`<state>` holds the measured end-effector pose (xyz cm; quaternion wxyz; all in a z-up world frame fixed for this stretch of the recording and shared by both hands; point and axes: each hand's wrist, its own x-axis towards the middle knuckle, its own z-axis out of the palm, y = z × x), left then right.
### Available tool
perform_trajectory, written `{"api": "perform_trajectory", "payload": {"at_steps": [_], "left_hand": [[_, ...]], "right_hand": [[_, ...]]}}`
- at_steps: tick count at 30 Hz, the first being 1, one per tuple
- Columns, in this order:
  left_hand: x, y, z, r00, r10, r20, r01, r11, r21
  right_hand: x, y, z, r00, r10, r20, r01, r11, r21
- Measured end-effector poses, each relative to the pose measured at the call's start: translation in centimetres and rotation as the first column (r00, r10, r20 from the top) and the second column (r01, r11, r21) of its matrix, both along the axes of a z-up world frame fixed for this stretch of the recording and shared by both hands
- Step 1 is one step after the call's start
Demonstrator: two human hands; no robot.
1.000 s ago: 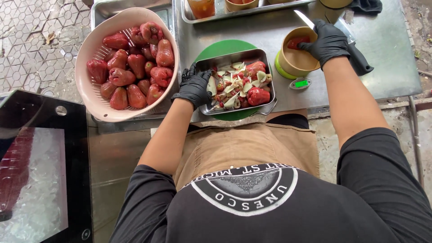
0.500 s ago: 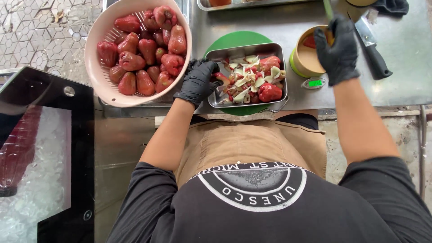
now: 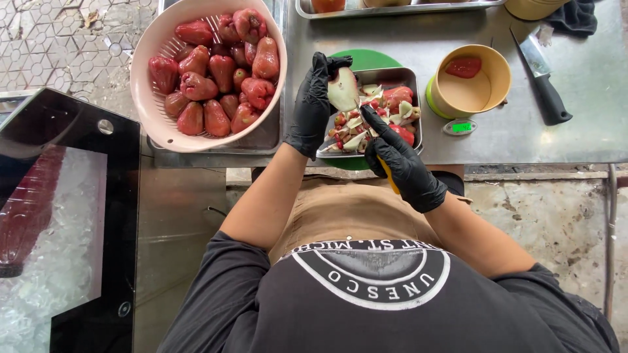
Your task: The person is slicing fruit and placing it into containers for takeout.
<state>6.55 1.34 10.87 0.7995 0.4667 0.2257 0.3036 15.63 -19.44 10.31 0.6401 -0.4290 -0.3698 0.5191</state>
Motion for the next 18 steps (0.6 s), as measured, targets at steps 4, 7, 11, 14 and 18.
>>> {"api": "perform_trajectory", "payload": {"at_steps": [4, 7, 11, 14, 18], "left_hand": [[0.6, -0.6, -1.3, 0.99, 0.019, 0.141, -0.03, 0.997, 0.077], [1.0, -0.6, -2.0, 0.981, 0.067, 0.181, -0.104, 0.974, 0.202], [1.3, -1.4, -2.5, 0.981, 0.049, 0.186, -0.086, 0.977, 0.196], [1.7, -2.2, -3.4, 0.979, 0.022, 0.201, -0.04, 0.995, 0.086], [3.0, -2.0, -11.3, 0.976, 0.156, 0.149, -0.212, 0.832, 0.512]], "right_hand": [[0.1, 0.2, -0.4, 0.999, 0.002, 0.042, -0.002, 1.0, -0.013], [0.3, 0.4, -1.0, 1.0, -0.018, 0.017, 0.019, 0.999, -0.026], [0.0, 1.4, -0.3, 0.997, -0.051, 0.057, 0.056, 0.994, -0.09], [0.5, 2.7, -2.6, 0.993, -0.117, 0.025, 0.118, 0.991, -0.055], [1.1, 4.7, -5.1, 0.914, -0.29, 0.286, 0.224, 0.944, 0.242]]}}
